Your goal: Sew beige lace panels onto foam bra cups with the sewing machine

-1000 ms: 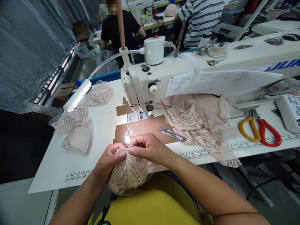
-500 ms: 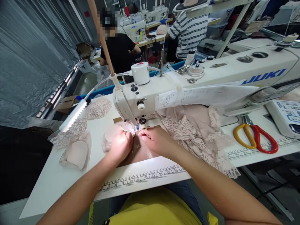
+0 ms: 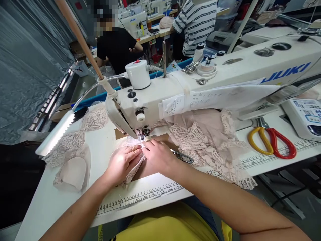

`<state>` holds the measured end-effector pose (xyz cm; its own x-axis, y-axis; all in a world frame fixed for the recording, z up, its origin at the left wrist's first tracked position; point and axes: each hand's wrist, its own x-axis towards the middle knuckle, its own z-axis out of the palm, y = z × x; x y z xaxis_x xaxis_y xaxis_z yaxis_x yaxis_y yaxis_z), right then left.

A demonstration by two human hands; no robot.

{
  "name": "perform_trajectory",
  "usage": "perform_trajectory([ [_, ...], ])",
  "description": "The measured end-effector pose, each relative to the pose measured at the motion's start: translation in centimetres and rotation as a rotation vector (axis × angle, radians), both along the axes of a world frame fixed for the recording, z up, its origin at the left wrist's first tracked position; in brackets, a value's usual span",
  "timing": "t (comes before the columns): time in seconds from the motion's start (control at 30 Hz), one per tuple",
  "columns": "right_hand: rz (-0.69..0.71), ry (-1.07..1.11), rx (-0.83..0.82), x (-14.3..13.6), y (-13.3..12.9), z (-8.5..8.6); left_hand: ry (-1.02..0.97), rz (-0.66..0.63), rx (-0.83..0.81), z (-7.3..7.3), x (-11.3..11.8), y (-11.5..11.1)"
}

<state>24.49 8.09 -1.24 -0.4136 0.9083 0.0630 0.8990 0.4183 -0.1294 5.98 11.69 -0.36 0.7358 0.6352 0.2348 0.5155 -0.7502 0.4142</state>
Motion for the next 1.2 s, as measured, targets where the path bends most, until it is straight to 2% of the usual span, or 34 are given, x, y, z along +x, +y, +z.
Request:
perform_trajectory([
  [0.1,-0.053,-0.003,-0.009,-0.4,0.4,0.3,0.047,0.000,0.088,-1.3,0.3,0.6],
  [0.2,-0.100,-0.006,-0.034,-0.5,0.9,0.7,0.062,-0.002,0.112,-1.8,0.6,1.5],
  [0.4,-0.122,-0.042,-0.035,-0.6,1.3,0.9,0.026,-0.043,0.119,-1.4,0.6,3.1],
  [0.67,-0.098,-0.040,-0.091,-0.6,0.8,1.2,0.050,-0.063,0.060,-1.0,0.0,3.5],
  [0.97,-0.095,0.011,-0.030,-0.5,0.8,0.9,0.164,0.039,0.088,-1.5,-0.1,3.6],
  [1.13,-0.071,0.030,0.060,-0.3,0.6,-0.2,0.214,0.124,0.114,-2.1,-0.4,3.1],
  [1.2,-0.075,0.027,0.093,-0.2,0.6,-0.8,0.248,0.164,0.109,-1.9,-0.3,2.7],
])
